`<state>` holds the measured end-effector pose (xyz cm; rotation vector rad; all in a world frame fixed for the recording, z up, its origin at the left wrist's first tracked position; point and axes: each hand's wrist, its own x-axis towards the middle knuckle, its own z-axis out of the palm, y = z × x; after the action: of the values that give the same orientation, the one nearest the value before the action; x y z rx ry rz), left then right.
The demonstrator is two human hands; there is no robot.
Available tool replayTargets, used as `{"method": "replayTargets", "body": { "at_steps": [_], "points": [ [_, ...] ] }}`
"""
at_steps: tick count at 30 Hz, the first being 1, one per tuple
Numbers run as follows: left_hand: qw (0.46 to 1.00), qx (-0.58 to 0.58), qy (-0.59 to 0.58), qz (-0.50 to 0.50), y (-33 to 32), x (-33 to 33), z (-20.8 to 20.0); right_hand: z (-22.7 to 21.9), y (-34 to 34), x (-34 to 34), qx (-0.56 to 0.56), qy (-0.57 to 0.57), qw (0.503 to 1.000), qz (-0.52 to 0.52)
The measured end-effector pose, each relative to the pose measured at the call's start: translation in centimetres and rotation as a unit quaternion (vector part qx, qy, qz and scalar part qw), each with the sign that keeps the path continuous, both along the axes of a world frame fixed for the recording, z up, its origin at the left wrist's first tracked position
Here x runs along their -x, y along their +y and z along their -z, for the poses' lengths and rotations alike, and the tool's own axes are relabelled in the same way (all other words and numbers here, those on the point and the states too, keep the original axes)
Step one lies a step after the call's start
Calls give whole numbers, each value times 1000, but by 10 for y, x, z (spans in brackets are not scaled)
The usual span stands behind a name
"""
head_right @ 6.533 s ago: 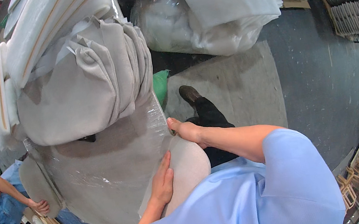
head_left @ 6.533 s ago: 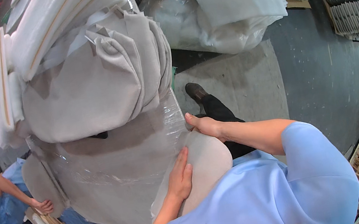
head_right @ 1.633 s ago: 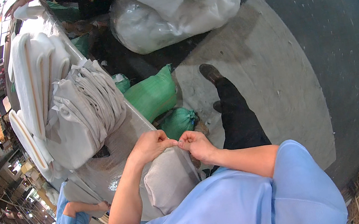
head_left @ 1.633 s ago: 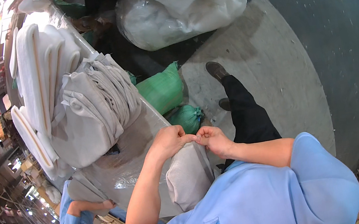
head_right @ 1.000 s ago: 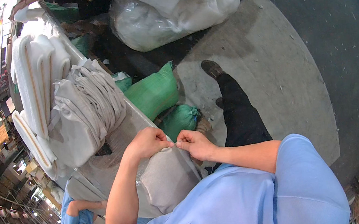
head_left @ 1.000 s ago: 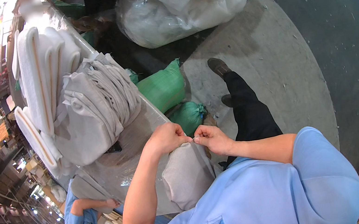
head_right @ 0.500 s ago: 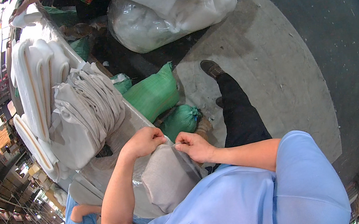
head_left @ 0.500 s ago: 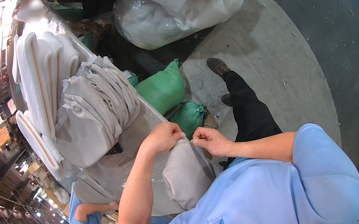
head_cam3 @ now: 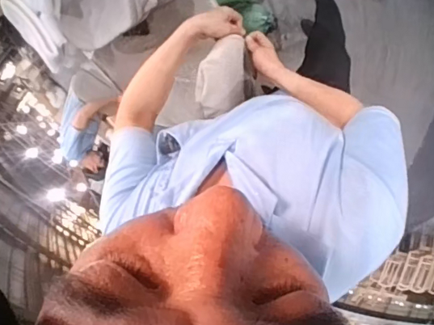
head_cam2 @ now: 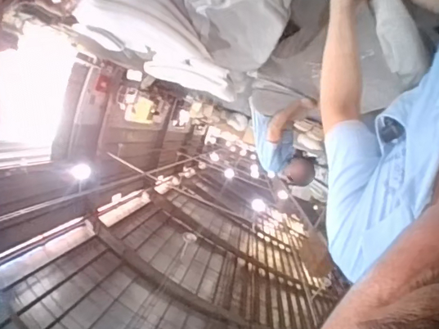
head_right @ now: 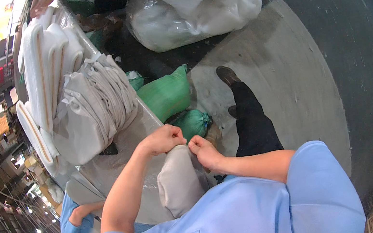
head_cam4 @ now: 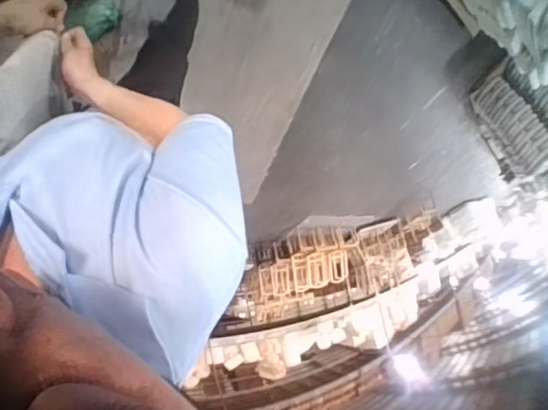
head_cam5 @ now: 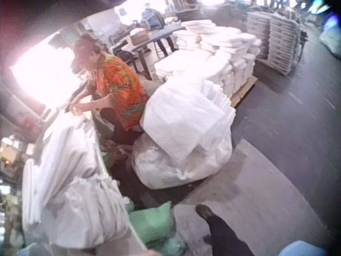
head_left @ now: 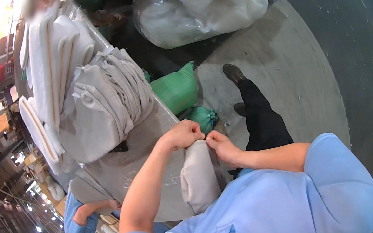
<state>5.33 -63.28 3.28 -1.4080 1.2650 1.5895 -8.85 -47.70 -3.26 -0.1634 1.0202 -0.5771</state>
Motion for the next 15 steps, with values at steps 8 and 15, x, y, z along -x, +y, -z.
{"method": "replayTargets", "body": {
  "at_steps": [8, 15],
  "points": [
    [978, 77, 37, -189, 35, 16, 35, 15, -11, -10, -186, -58, 973, 123],
    [984, 88, 9, -152, 28, 2, 63, 57, -16, -27, -187, 6, 973, 137]
  ]
}}
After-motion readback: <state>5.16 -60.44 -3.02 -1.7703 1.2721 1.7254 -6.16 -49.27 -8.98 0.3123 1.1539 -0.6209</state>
